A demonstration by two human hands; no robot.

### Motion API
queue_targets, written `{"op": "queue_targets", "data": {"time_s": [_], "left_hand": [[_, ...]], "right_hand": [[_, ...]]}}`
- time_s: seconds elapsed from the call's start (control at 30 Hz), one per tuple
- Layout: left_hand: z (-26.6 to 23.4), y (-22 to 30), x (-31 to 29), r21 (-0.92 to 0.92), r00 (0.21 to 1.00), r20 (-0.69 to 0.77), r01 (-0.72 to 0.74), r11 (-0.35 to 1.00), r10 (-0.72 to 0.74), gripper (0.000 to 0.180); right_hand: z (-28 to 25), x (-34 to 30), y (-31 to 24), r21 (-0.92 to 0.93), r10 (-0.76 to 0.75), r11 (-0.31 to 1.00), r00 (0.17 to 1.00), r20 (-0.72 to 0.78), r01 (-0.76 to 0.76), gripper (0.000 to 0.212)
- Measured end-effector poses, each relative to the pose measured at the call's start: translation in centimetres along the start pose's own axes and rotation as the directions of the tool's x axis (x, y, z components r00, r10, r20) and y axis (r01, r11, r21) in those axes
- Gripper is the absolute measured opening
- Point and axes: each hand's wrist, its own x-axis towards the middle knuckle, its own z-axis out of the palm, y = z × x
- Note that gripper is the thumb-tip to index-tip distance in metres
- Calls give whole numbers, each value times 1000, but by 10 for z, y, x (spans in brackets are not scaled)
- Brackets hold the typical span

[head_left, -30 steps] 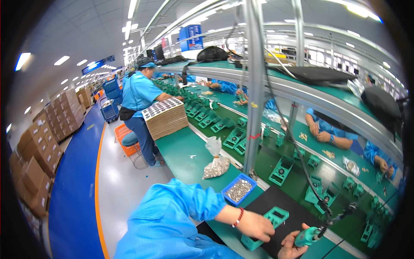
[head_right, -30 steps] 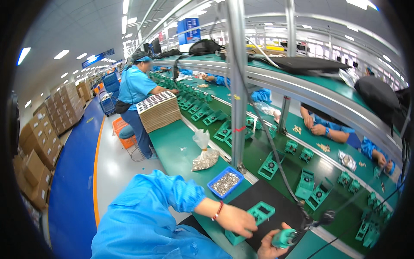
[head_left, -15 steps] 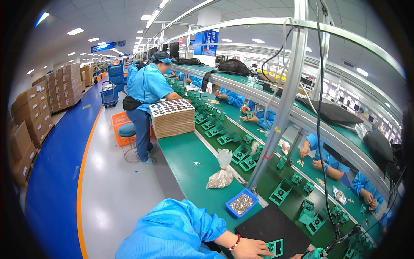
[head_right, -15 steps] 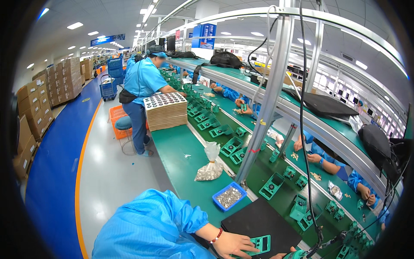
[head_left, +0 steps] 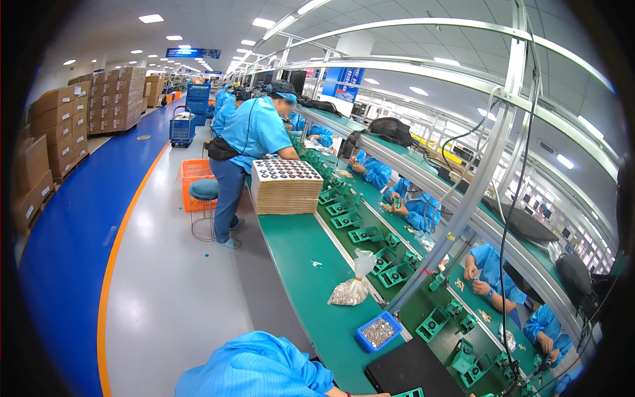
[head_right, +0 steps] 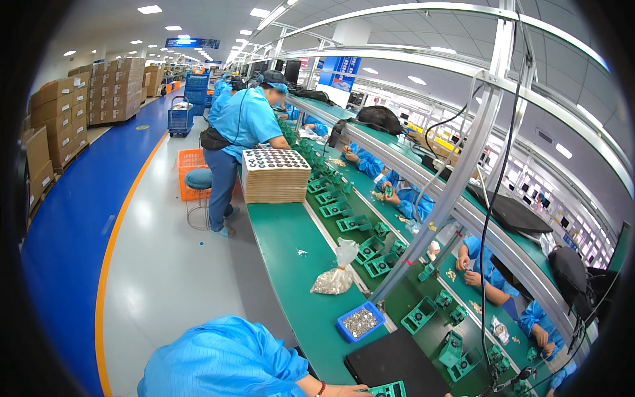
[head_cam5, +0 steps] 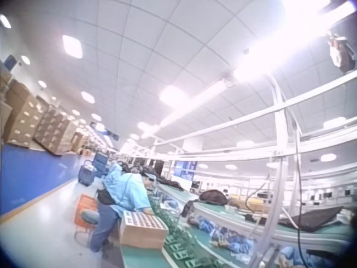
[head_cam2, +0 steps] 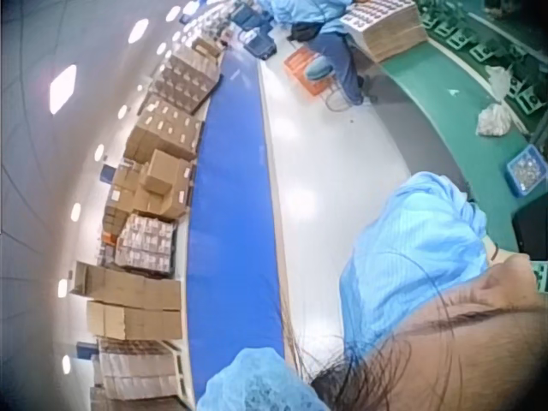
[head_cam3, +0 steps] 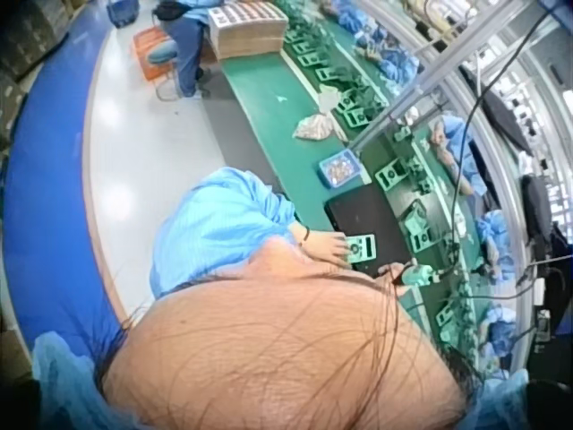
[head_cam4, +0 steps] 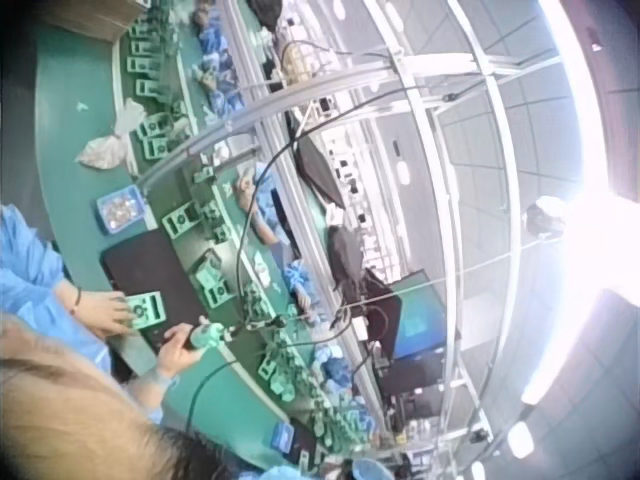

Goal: The person assembles electronic components by placing screws into a green plastic housing and securing them with an electric screwdriver.

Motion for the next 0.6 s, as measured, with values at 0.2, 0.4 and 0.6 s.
{"op": "queue_targets", "data": {"time_s": [0.2,0.4,0.6], "left_hand": [[18,29,-15,78,990,65,122,990,-127,58],[3,3,-8,-84,932,271,270,959,-238,103],[-3,-67,12,-155,952,69,305,940,-298,80]], "right_hand": [[10,-9,-10,100,50,994,997,50,-55,39],[21,2,15,26,139,990,990,8,-140,76],[30,46,58,78,18,997,997,-75,-13,75]]}}
